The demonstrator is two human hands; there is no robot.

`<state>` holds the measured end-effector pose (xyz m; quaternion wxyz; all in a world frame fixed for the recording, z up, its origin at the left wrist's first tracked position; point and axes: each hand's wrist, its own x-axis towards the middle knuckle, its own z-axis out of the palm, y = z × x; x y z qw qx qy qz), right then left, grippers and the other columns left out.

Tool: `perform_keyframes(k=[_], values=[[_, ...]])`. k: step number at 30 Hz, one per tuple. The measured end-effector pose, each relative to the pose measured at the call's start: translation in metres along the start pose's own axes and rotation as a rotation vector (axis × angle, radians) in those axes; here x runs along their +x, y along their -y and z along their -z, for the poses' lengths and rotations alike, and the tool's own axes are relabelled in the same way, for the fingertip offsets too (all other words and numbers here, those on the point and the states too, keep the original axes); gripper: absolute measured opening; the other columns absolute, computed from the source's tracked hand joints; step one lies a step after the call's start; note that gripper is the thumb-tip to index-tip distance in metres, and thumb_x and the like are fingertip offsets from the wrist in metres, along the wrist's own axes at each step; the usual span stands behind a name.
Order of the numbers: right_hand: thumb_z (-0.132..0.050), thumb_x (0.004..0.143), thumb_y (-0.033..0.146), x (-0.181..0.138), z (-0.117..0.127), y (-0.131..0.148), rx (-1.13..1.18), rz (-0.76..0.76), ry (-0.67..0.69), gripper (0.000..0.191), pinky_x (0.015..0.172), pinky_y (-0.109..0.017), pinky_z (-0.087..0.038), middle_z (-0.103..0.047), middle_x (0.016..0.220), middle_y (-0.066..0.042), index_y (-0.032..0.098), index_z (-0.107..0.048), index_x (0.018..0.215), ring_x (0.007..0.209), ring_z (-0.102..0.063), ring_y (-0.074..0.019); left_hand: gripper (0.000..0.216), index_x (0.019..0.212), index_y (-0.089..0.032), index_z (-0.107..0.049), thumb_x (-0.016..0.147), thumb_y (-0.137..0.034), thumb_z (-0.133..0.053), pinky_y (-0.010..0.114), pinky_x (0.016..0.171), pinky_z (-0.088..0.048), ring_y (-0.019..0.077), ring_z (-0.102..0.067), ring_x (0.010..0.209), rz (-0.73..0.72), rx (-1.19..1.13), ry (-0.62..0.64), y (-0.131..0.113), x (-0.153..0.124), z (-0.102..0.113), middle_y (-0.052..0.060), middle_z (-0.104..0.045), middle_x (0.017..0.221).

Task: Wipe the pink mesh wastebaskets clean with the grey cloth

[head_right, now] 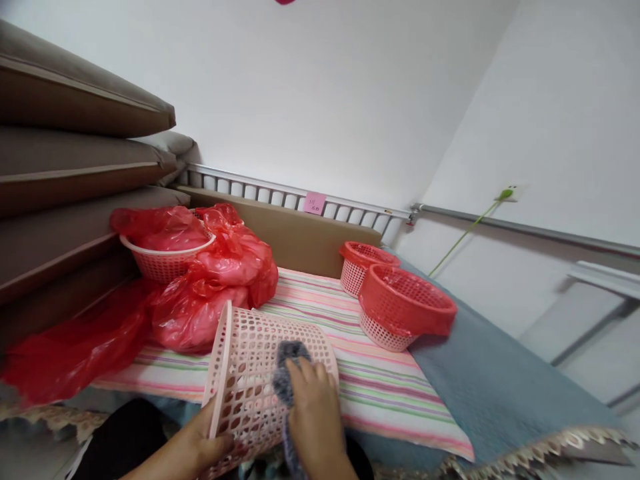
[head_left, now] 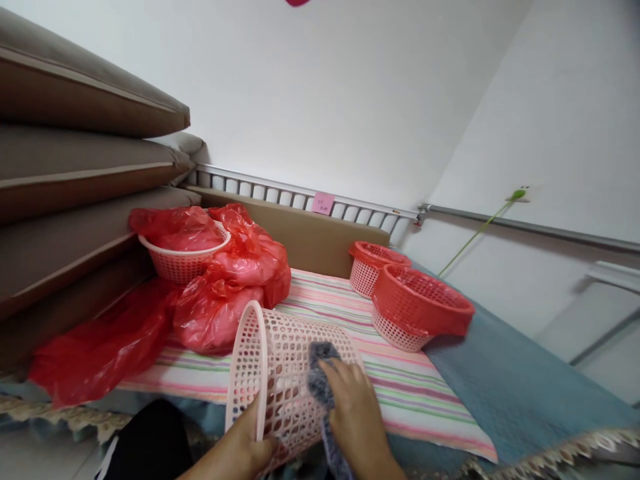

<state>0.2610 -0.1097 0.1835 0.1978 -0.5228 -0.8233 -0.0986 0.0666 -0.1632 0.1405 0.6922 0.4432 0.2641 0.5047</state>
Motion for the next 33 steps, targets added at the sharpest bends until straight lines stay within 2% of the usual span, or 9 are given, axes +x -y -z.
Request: perform_keyframes(k=[5, 9, 12, 16, 22, 24, 26, 30, 33], values=[[-0.041, 0.064, 0.001, 0.012, -0.002, -0.064, -0.157, -0.331, 0.045, 0.061, 0.085, -0.034, -0.042, -0.061, 0.114, -0.010, 0.015, -0.053, 0.123, 0.099, -0.055, -0.0250, 0.085, 0.141, -0.030, -0.023, 0.070, -0.031, -0.070, 0.049, 0.110, -0.014, 0.0300, -0.039, 0.129, 0.029, 0.027, 0.052, -0.003, -0.003, -0.003, 0.009, -0.042, 0.142], [-0.042, 0.067, 0.007, 0.027, -0.002, -0.069, -0.046, -0.409, 0.062, 0.060, 0.087, -0.033, -0.043, -0.060, 0.115, -0.011, 0.011, -0.049, 0.127, 0.102, -0.056, -0.0249, 0.090, 0.143, -0.030, -0.016, 0.071, -0.034, -0.070, 0.047, 0.109, -0.018, 0.0285, -0.040, 0.128, 0.011, 0.042, 0.067, -0.004, -0.005, -0.003, 0.010, -0.043, 0.141], [-0.043, 0.067, 0.010, 0.035, -0.006, -0.054, 0.073, -0.411, 0.024, 0.056, 0.089, -0.033, -0.043, -0.062, 0.111, -0.011, 0.012, -0.052, 0.123, 0.103, -0.057, -0.0239, 0.081, 0.141, -0.030, -0.023, 0.074, -0.034, -0.067, 0.046, 0.109, -0.020, 0.0282, -0.043, 0.126, -0.036, 0.067, 0.092, -0.004, -0.005, -0.002, 0.009, -0.046, 0.139], [-0.046, 0.062, 0.008, 0.043, -0.004, -0.016, 0.290, -0.311, -0.004, 0.058, 0.096, -0.033, -0.039, -0.061, 0.115, -0.009, 0.014, -0.056, 0.119, 0.109, -0.054, -0.0220, 0.074, 0.137, -0.030, -0.034, 0.071, -0.029, -0.068, 0.048, 0.109, -0.020, 0.0290, -0.044, 0.125, 0.003, 0.073, 0.072, -0.008, -0.005, -0.008, 0.007, -0.050, 0.135], [-0.044, 0.055, 0.002, 0.045, 0.025, 0.071, 0.519, -0.014, -0.054, 0.067, 0.096, -0.035, -0.038, -0.060, 0.112, -0.007, 0.018, -0.055, 0.120, 0.108, -0.050, -0.0222, 0.061, 0.117, -0.025, -0.057, 0.060, -0.035, -0.076, 0.051, 0.107, -0.023, 0.0343, -0.049, 0.116, -0.039, 0.154, -0.122, 0.009, 0.002, 0.001, 0.006, -0.064, 0.113], [-0.045, 0.056, 0.002, 0.041, 0.034, 0.090, 0.522, 0.097, -0.053, 0.070, 0.096, -0.036, -0.037, -0.058, 0.112, -0.006, 0.020, -0.052, 0.123, 0.107, -0.047, -0.0229, 0.049, 0.104, -0.023, -0.065, 0.059, -0.039, -0.076, 0.050, 0.108, -0.022, 0.0359, -0.047, 0.116, -0.055, 0.206, -0.152, 0.016, 0.003, 0.007, 0.005, -0.067, 0.107], [-0.045, 0.055, 0.002, 0.035, 0.037, 0.096, 0.482, 0.165, -0.036, 0.073, 0.097, -0.037, -0.035, -0.056, 0.113, -0.006, 0.021, -0.050, 0.125, 0.107, -0.045, -0.0235, 0.048, 0.100, -0.023, -0.067, 0.057, -0.042, -0.077, 0.051, 0.109, -0.020, 0.0378, -0.044, 0.118, -0.053, 0.265, -0.169, 0.021, 0.002, 0.011, 0.004, -0.067, 0.106], [-0.042, 0.056, 0.000, 0.029, 0.028, 0.066, 0.306, 0.150, -0.004, 0.068, 0.092, -0.037, -0.037, -0.057, 0.114, -0.005, 0.023, -0.056, 0.119, 0.103, -0.045, -0.0237, 0.074, 0.124, -0.029, -0.051, 0.058, -0.051, -0.075, 0.055, 0.108, -0.018, 0.0372, -0.038, 0.126, 0.009, 0.223, -0.109, 0.022, -0.002, 0.008, 0.007, -0.058, 0.125], [-0.041, 0.059, -0.001, 0.030, 0.017, 0.018, 0.094, -0.022, 0.025, 0.061, 0.088, -0.037, -0.039, -0.060, 0.108, -0.008, 0.020, -0.060, 0.113, 0.099, -0.049, -0.0252, 0.080, 0.135, -0.029, -0.036, 0.066, -0.054, -0.069, 0.055, 0.108, -0.019, 0.0344, -0.042, 0.125, 0.009, 0.133, 0.016, 0.015, -0.004, 0.001, 0.011, -0.050, 0.134]])
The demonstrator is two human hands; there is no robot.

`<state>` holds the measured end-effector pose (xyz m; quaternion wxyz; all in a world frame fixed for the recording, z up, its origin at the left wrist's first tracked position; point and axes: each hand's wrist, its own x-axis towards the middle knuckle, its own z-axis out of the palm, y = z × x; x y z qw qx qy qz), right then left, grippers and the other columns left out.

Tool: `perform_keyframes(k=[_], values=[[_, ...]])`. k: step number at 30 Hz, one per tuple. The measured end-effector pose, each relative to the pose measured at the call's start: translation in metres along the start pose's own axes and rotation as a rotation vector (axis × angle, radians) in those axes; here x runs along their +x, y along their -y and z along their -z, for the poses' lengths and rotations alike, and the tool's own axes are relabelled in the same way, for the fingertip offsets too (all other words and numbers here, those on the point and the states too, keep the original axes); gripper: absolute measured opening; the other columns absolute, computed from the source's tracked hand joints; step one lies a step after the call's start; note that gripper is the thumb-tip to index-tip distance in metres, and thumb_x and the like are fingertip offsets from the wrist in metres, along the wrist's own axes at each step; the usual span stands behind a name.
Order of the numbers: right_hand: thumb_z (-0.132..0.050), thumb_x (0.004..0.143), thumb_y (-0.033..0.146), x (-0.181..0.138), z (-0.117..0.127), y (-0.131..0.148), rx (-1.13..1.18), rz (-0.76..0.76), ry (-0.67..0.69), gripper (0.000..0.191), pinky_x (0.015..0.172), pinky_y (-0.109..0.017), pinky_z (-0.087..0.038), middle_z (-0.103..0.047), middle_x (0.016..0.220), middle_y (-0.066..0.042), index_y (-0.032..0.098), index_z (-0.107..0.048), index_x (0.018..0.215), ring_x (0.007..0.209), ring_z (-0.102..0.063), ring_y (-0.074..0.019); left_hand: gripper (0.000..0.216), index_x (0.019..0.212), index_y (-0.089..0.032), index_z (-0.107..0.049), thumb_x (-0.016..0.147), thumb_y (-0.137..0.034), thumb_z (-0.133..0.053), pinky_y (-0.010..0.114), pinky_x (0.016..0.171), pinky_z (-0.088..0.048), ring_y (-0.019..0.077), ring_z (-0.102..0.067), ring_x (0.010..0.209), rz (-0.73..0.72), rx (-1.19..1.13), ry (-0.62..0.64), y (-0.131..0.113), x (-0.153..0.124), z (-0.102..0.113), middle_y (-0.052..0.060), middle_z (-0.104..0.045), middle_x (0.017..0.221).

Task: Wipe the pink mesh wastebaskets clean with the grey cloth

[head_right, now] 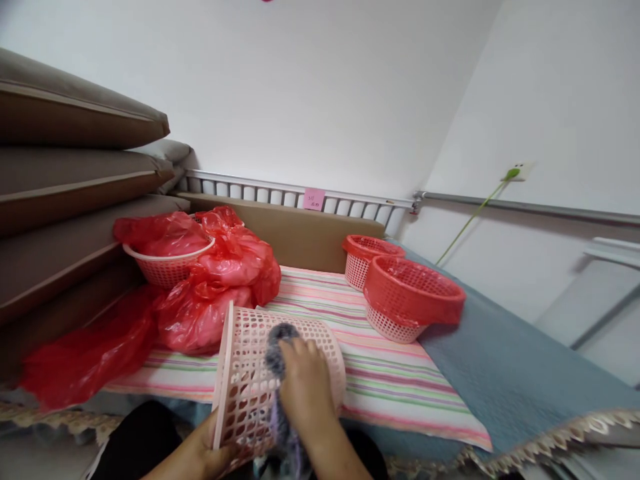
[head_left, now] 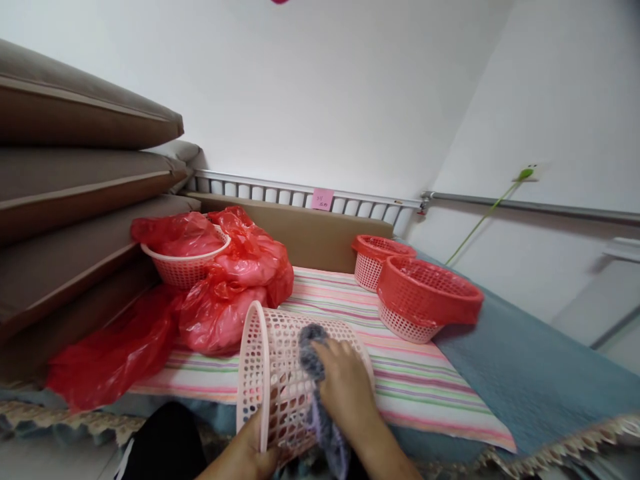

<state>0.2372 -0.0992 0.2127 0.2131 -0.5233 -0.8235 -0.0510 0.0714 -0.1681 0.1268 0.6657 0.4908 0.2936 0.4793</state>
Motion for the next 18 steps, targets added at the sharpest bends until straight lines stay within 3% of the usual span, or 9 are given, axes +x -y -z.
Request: perform_keyframes(k=[3, 6, 11, 14, 18], values=[[-0.041, 0.062, 0.000, 0.000, -0.006, -0.045, -0.099, -0.216, 0.030, 0.059, 0.085, -0.035, -0.041, -0.061, 0.107, -0.009, 0.017, -0.060, 0.114, 0.095, -0.052, -0.0242, 0.082, 0.138, -0.029, -0.031, 0.068, -0.045, -0.072, 0.051, 0.109, -0.017, 0.0316, -0.041, 0.127, -0.002, -0.031, 0.049, -0.012, -0.001, -0.007, 0.011, -0.048, 0.136], [-0.041, 0.062, 0.002, -0.006, -0.012, -0.067, -0.071, -0.265, 0.048, 0.060, 0.087, -0.033, -0.042, -0.058, 0.116, -0.008, 0.016, -0.057, 0.118, 0.098, -0.053, -0.0231, 0.090, 0.138, -0.027, -0.031, 0.062, -0.038, -0.077, 0.051, 0.108, -0.022, 0.0334, -0.043, 0.125, 0.025, -0.059, 0.011, -0.027, 0.000, -0.015, 0.012, -0.050, 0.135], [-0.046, 0.075, 0.020, -0.019, -0.019, -0.061, 0.045, -0.220, 0.026, 0.049, 0.100, -0.036, -0.034, -0.053, 0.124, -0.011, 0.012, -0.053, 0.123, 0.114, -0.045, -0.0252, 0.079, 0.136, -0.014, -0.032, 0.066, -0.023, -0.068, 0.046, 0.098, -0.038, 0.0337, -0.053, 0.115, 0.041, -0.182, -0.223, -0.062, 0.010, -0.027, 0.018, -0.058, 0.125], [-0.047, 0.080, 0.040, -0.023, -0.024, -0.055, 0.091, -0.255, 0.033, 0.057, 0.102, -0.040, -0.032, -0.048, 0.129, -0.014, 0.009, -0.048, 0.128, 0.120, -0.040, -0.0283, 0.078, 0.135, -0.012, -0.031, 0.065, -0.015, -0.063, 0.044, 0.093, -0.043, 0.0323, -0.056, 0.111, 0.063, -0.213, -0.293, -0.073, 0.014, -0.032, 0.018, -0.061, 0.121], [-0.052, 0.073, 0.031, -0.030, -0.031, -0.054, 0.068, -0.254, 0.070, 0.066, 0.104, -0.046, -0.028, -0.038, 0.137, -0.015, 0.011, -0.039, 0.135, 0.126, -0.032, -0.0330, 0.074, 0.133, -0.013, -0.035, 0.064, -0.013, -0.062, 0.042, 0.091, -0.044, 0.0320, -0.056, 0.111, 0.082, -0.210, -0.329, -0.065, 0.011, -0.033, 0.017, -0.062, 0.119]])
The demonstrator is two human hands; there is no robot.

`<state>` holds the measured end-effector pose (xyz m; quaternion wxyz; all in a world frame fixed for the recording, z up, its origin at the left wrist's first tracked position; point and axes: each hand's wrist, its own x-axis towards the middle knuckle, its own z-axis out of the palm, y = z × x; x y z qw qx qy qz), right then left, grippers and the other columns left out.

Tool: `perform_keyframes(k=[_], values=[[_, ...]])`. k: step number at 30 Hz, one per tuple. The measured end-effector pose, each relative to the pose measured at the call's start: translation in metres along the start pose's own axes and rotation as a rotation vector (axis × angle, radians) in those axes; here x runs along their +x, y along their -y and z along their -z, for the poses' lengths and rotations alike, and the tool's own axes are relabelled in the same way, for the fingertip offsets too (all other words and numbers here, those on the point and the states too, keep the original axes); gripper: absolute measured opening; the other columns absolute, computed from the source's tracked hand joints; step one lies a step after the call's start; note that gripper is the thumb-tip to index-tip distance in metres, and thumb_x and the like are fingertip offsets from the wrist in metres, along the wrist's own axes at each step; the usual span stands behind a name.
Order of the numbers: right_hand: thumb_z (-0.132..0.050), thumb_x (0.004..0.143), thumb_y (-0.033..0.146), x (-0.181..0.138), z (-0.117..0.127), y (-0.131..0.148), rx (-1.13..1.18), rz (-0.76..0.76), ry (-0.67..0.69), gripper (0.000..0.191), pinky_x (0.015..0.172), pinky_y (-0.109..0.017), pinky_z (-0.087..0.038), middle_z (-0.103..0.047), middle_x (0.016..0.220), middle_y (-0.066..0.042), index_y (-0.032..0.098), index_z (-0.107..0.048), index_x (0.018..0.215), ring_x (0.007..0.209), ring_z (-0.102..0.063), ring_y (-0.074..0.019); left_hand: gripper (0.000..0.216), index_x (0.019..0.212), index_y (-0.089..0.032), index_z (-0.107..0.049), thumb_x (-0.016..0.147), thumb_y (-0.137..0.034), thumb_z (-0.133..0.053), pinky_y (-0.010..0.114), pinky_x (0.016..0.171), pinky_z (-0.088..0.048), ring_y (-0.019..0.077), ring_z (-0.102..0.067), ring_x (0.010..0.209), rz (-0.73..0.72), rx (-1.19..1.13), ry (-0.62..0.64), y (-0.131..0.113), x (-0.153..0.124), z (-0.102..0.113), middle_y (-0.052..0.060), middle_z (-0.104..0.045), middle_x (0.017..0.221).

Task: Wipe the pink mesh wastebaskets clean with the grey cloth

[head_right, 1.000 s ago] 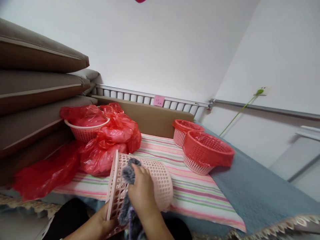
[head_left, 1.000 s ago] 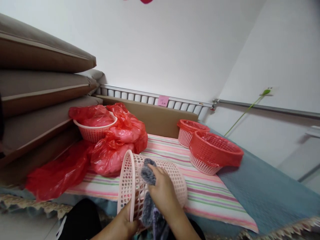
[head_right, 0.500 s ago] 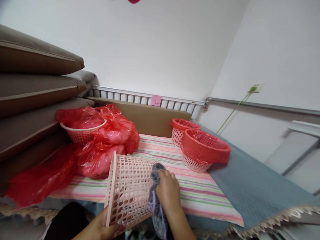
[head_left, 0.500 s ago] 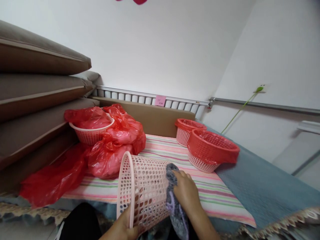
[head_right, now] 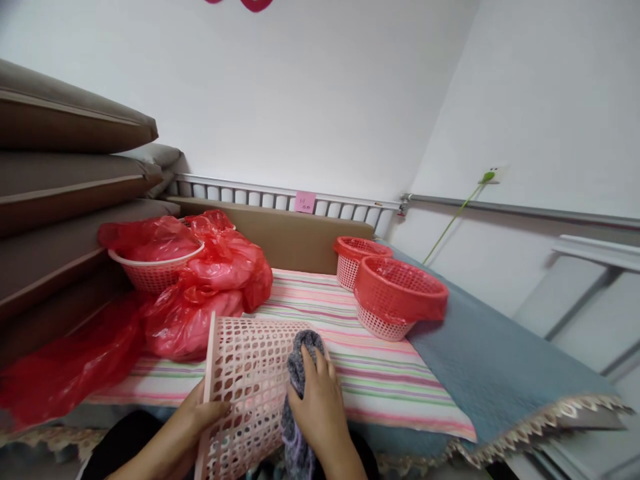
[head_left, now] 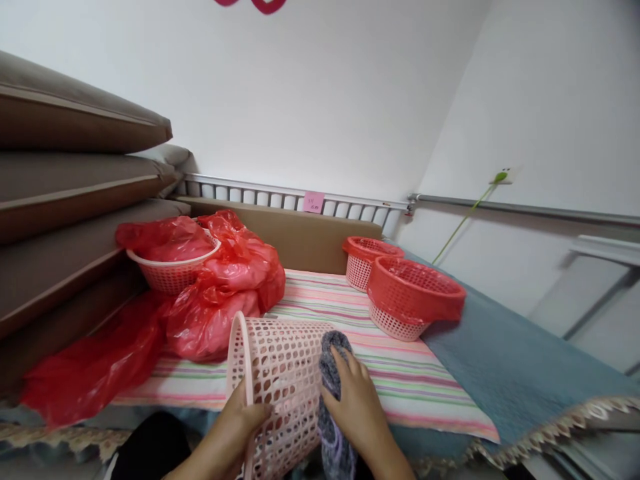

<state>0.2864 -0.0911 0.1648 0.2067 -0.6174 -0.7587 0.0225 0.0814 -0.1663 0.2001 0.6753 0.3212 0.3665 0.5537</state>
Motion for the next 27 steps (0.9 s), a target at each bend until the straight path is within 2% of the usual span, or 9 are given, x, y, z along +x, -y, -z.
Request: perform_keyframes(k=[3, 7, 10, 13, 16, 19, 22, 24, 27], values=[[-0.049, 0.068, 0.016, 0.000, 0.002, -0.007, 0.035, 0.015, -0.007, 0.066, 0.105, -0.041, -0.028, -0.041, 0.135, -0.013, 0.013, -0.042, 0.133, 0.125, -0.036, -0.0286, 0.075, 0.132, -0.013, -0.037, 0.062, -0.017, -0.065, 0.042, 0.091, -0.044, 0.0330, -0.053, 0.113, -0.014, 0.015, 0.000, 0.009, -0.001, 0.005, 0.017, -0.061, 0.121], [-0.046, 0.068, 0.014, 0.012, 0.015, -0.016, 0.141, -0.082, -0.086, 0.064, 0.100, -0.033, -0.035, -0.050, 0.124, -0.013, 0.011, -0.043, 0.132, 0.116, -0.046, -0.0229, 0.079, 0.132, -0.016, -0.039, 0.059, -0.019, -0.068, 0.042, 0.091, -0.044, 0.0343, -0.052, 0.115, -0.002, 0.034, 0.001, 0.014, -0.002, 0.006, 0.015, -0.061, 0.122], [-0.046, 0.069, 0.015, 0.022, 0.024, -0.014, 0.105, -0.180, -0.091, 0.059, 0.096, -0.034, -0.038, -0.054, 0.117, -0.015, 0.008, -0.047, 0.127, 0.110, -0.049, -0.0251, 0.072, 0.128, -0.015, -0.045, 0.060, -0.016, -0.066, 0.041, 0.095, -0.042, 0.0330, -0.050, 0.117, 0.013, 0.062, -0.009, 0.014, -0.006, 0.004, 0.013, -0.062, 0.121], [-0.047, 0.067, 0.014, 0.024, 0.028, 0.003, 0.054, -0.192, -0.024, 0.054, 0.095, -0.036, -0.039, -0.054, 0.114, -0.017, 0.007, -0.054, 0.121, 0.109, -0.050, -0.0276, 0.066, 0.124, -0.015, -0.050, 0.060, -0.014, -0.065, 0.040, 0.099, -0.038, 0.0322, -0.050, 0.118, -0.011, 0.077, -0.001, 0.018, -0.008, 0.006, 0.012, -0.062, 0.121], [-0.048, 0.063, 0.012, 0.014, 0.028, 0.038, 0.104, -0.088, 0.018, 0.056, 0.098, -0.034, -0.036, -0.053, 0.116, -0.016, 0.008, -0.056, 0.119, 0.111, -0.049, -0.0265, 0.066, 0.122, -0.015, -0.051, 0.058, -0.016, -0.066, 0.043, 0.099, -0.037, 0.0330, -0.051, 0.116, -0.027, 0.069, 0.024, 0.025, -0.004, 0.012, 0.013, -0.064, 0.116], [-0.049, 0.060, 0.010, -0.007, 0.029, 0.082, 0.205, 0.110, 0.045, 0.061, 0.101, -0.033, -0.032, -0.050, 0.124, -0.011, 0.015, -0.056, 0.120, 0.116, -0.044, -0.0241, 0.062, 0.118, -0.015, -0.055, 0.056, -0.015, -0.065, 0.044, 0.100, -0.037, 0.0330, -0.052, 0.115, -0.061, 0.090, 0.039, 0.034, 0.004, 0.021, 0.011, -0.065, 0.114], [-0.053, 0.060, 0.013, -0.025, 0.030, 0.115, 0.274, 0.344, 0.095, 0.064, 0.105, -0.035, -0.026, -0.046, 0.130, -0.004, 0.024, -0.053, 0.123, 0.120, -0.038, -0.0235, 0.053, 0.106, -0.016, -0.062, 0.053, -0.013, -0.065, 0.042, 0.103, -0.034, 0.0336, -0.048, 0.117, -0.124, 0.181, -0.055, 0.038, 0.009, 0.028, 0.010, -0.067, 0.110], [-0.055, 0.061, 0.016, -0.029, 0.030, 0.122, 0.267, 0.431, 0.142, 0.066, 0.106, -0.037, -0.023, -0.044, 0.133, -0.001, 0.028, -0.050, 0.126, 0.121, -0.036, -0.0243, 0.050, 0.101, -0.015, -0.064, 0.051, -0.011, -0.064, 0.042, 0.104, -0.033, 0.0340, -0.047, 0.118, -0.148, 0.246, -0.094, 0.037, 0.010, 0.031, 0.009, -0.068, 0.107], [-0.055, 0.062, 0.017, -0.024, 0.029, 0.112, 0.181, 0.427, 0.175, 0.068, 0.105, -0.039, -0.024, -0.042, 0.137, 0.001, 0.030, -0.047, 0.128, 0.122, -0.035, -0.0256, 0.057, 0.109, -0.016, -0.060, 0.053, -0.006, -0.057, 0.042, 0.101, -0.036, 0.0315, -0.053, 0.112, -0.149, 0.261, -0.029, 0.030, 0.006, 0.029, 0.007, -0.068, 0.108]])
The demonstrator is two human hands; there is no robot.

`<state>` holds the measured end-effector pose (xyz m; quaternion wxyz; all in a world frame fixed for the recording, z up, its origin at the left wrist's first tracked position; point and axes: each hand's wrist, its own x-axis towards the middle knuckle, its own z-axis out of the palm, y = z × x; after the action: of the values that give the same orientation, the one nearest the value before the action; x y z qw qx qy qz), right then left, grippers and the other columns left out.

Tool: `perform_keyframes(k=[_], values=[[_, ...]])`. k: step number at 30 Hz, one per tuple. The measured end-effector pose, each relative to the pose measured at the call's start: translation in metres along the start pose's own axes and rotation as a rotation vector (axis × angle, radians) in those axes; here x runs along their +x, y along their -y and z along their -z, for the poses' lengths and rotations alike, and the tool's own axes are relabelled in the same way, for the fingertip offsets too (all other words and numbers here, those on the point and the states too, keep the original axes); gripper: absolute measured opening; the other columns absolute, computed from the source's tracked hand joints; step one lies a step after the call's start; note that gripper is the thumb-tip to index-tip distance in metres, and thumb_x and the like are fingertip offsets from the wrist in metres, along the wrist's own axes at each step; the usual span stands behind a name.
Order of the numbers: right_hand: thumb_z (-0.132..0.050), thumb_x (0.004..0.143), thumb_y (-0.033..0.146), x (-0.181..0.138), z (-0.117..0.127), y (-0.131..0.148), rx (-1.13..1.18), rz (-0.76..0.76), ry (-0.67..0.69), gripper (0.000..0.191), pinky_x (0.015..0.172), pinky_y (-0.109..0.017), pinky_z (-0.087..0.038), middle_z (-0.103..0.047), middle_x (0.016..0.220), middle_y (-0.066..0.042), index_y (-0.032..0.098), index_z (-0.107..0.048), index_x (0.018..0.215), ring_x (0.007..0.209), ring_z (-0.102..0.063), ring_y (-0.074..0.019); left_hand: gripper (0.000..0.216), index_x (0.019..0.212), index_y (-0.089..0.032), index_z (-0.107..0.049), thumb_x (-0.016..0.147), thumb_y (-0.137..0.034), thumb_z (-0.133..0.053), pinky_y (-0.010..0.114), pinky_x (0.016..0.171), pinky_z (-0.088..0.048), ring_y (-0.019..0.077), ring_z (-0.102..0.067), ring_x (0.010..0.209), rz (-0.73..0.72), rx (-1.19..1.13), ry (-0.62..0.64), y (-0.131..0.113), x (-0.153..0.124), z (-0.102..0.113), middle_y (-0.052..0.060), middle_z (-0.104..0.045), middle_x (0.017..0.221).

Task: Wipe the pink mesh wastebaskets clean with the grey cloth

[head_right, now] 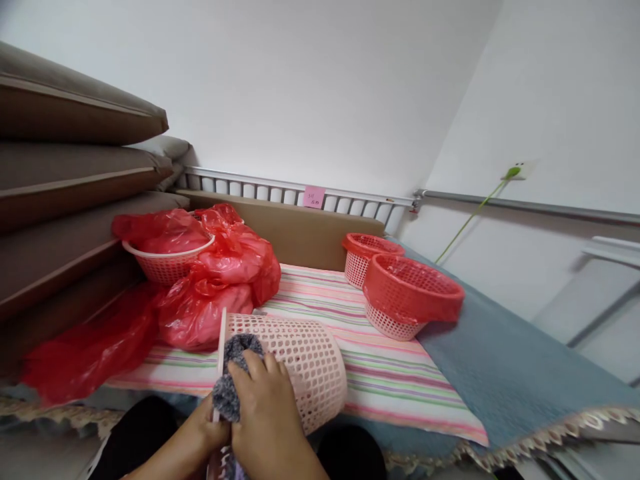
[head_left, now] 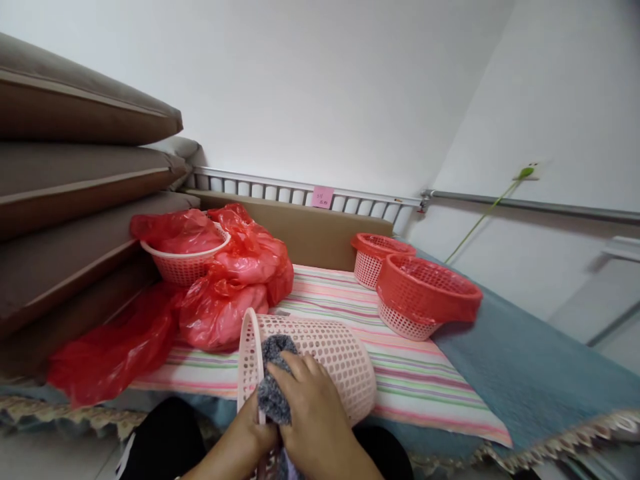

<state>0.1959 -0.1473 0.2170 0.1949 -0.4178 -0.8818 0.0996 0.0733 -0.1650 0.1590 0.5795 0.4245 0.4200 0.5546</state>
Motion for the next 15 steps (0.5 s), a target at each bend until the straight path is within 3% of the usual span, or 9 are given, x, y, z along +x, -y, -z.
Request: perform_keyframes(k=[5, 10, 12, 15], values=[[-0.048, 0.062, 0.009, -0.009, 0.012, -0.060, -0.263, -0.278, 0.019, 0.066, 0.102, -0.040, -0.029, -0.048, 0.132, -0.006, 0.020, -0.051, 0.126, 0.119, -0.040, -0.0280, 0.073, 0.128, -0.016, -0.044, 0.057, -0.005, -0.055, 0.040, 0.099, -0.038, 0.0282, -0.053, 0.114, 0.075, -0.137, 0.174, -0.019, -0.009, -0.007, 0.008, -0.064, 0.117], [-0.044, 0.068, 0.009, -0.021, 0.020, -0.117, -0.404, -0.548, -0.043, 0.059, 0.096, -0.036, -0.037, -0.048, 0.132, -0.012, 0.012, -0.051, 0.126, 0.113, -0.047, -0.0266, 0.073, 0.129, -0.017, -0.045, 0.058, -0.004, -0.055, 0.039, 0.106, -0.029, 0.0265, -0.047, 0.122, 0.072, -0.084, 0.222, -0.021, -0.009, -0.006, 0.008, -0.060, 0.125], [-0.044, 0.069, 0.011, -0.020, 0.019, -0.120, -0.394, -0.577, -0.061, 0.058, 0.095, -0.036, -0.037, -0.048, 0.131, -0.012, 0.011, -0.051, 0.126, 0.112, -0.048, -0.0265, 0.071, 0.128, -0.016, -0.046, 0.058, -0.007, -0.057, 0.040, 0.106, -0.029, 0.0274, -0.046, 0.122, 0.065, -0.100, 0.215, -0.016, -0.007, -0.004, 0.009, -0.059, 0.126], [-0.045, 0.066, 0.009, -0.010, 0.016, -0.098, -0.349, -0.504, -0.065, 0.060, 0.097, -0.035, -0.035, -0.051, 0.127, -0.011, 0.013, -0.052, 0.125, 0.114, -0.046, -0.0265, 0.070, 0.127, -0.014, -0.045, 0.058, -0.013, -0.061, 0.040, 0.105, -0.030, 0.0296, -0.048, 0.121, 0.072, -0.131, 0.142, -0.009, -0.002, -0.004, 0.012, -0.059, 0.125]])
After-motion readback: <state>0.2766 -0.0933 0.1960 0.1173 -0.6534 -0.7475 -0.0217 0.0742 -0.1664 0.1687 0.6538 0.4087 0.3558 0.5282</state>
